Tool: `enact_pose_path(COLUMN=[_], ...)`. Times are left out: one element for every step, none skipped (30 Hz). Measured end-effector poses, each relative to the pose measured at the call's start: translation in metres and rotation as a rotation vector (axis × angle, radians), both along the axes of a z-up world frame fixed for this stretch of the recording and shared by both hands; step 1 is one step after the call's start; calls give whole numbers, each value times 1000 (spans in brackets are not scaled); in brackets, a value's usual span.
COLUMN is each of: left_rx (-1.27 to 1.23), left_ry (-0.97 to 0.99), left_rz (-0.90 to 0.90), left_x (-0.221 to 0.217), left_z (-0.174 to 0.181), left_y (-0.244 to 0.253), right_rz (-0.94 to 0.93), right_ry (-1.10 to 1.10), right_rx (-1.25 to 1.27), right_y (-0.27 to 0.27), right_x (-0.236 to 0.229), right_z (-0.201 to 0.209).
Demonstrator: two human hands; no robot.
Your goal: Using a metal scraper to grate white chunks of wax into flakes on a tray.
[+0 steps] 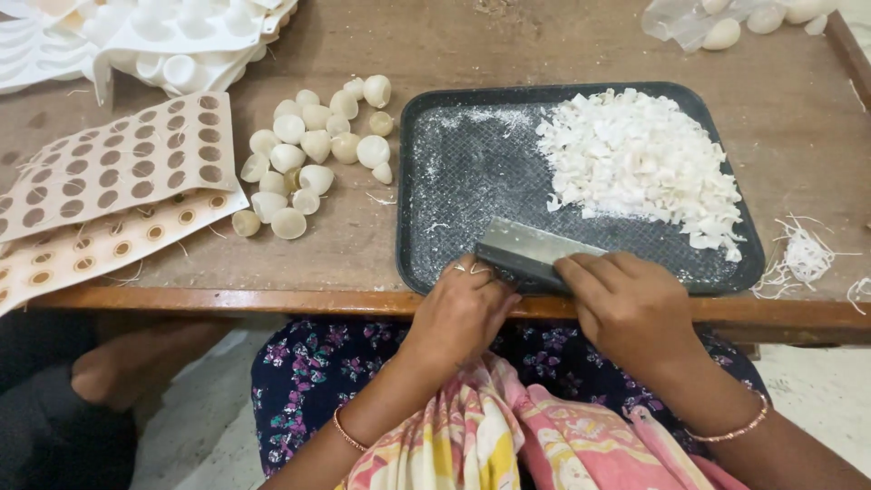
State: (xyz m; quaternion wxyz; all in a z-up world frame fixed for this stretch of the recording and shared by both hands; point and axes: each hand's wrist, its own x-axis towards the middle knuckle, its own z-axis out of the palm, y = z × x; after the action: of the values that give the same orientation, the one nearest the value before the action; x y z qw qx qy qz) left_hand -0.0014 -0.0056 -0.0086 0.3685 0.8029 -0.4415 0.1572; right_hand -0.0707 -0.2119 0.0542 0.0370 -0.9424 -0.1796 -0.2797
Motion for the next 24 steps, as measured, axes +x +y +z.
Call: enact_pose_path(left_rx=[0, 6, 12, 12, 9, 6, 6, -12, -30, -30, -18, -7, -8, -2, 4, 0, 2, 4, 2, -7, -15, -15, -12, -10], left_ry=[0, 0, 0, -4, -6, -7, -10, -21, -31, -31, -31, -30, -31, -35, -40, -41, -59, -78, -79, -65, -52, -49, -49, -54], left_rz=[-2, 4, 10, 12, 3, -3, 4, -2, -8, -6, -5, -8, -10, -9, -8, -12, -3, 10, 12, 0, -12, -12, -16, -20], left_x=[0, 0, -1, -1, 0, 0, 0, 0, 0, 1, 1, 1, 1, 1, 1, 1, 1, 1, 2, 2, 1, 1, 0, 2], left_z=[1, 2, 4, 3, 3, 2, 2, 1, 0, -1, -2, -3, -2, -2, -3, -3, -3, -4, -4, -4, -4, -5, -6, -6], left_y=[0, 0, 0, 0, 0, 1, 1, 1, 1, 1, 1, 0, 0, 0, 0, -1, -1, -1, -1, -1, 0, 0, 0, 0], right_rz=[-2, -15, -28, -25, -97, -166, -160, -229, -297, -294, -386, -477, -478, -508, -537, -540, -615, -684, -682, -488, -274, -277, -265, -250], right_ry=[0, -25, -50, -54, -40, -24, -27, 7, 42, 42, 130, 220, 219, 196, 173, 170, 213, 260, 259, 286, 308, 310, 278, 241], right_rx=[0, -11, -22, -22, -32, -41, -40, 97, 233, 233, 512, 792, 791, 760, 730, 727, 827, 928, 925, 1265, 1597, 1597, 1556, 1516], right_y=[-1, -3, -4, -11, -17, -22, -29, -35, -41, -53, -64, -77, -93, -109, -125, -139, -152, -165, -178, -191, -203, -201, -199, -197], right_x=[8, 15, 22, 32, 42, 53, 59, 65, 71, 77, 83, 88, 94, 98, 103, 104, 106, 110, 112, 114, 116, 109, 102, 98], right_z=[-2, -3, -4, -7, -9, -12, -6, 0, 6, 11, 17, 23, 22, 21, 20, 16, 12, 8, -2, -11, -21, -22, -22, -21])
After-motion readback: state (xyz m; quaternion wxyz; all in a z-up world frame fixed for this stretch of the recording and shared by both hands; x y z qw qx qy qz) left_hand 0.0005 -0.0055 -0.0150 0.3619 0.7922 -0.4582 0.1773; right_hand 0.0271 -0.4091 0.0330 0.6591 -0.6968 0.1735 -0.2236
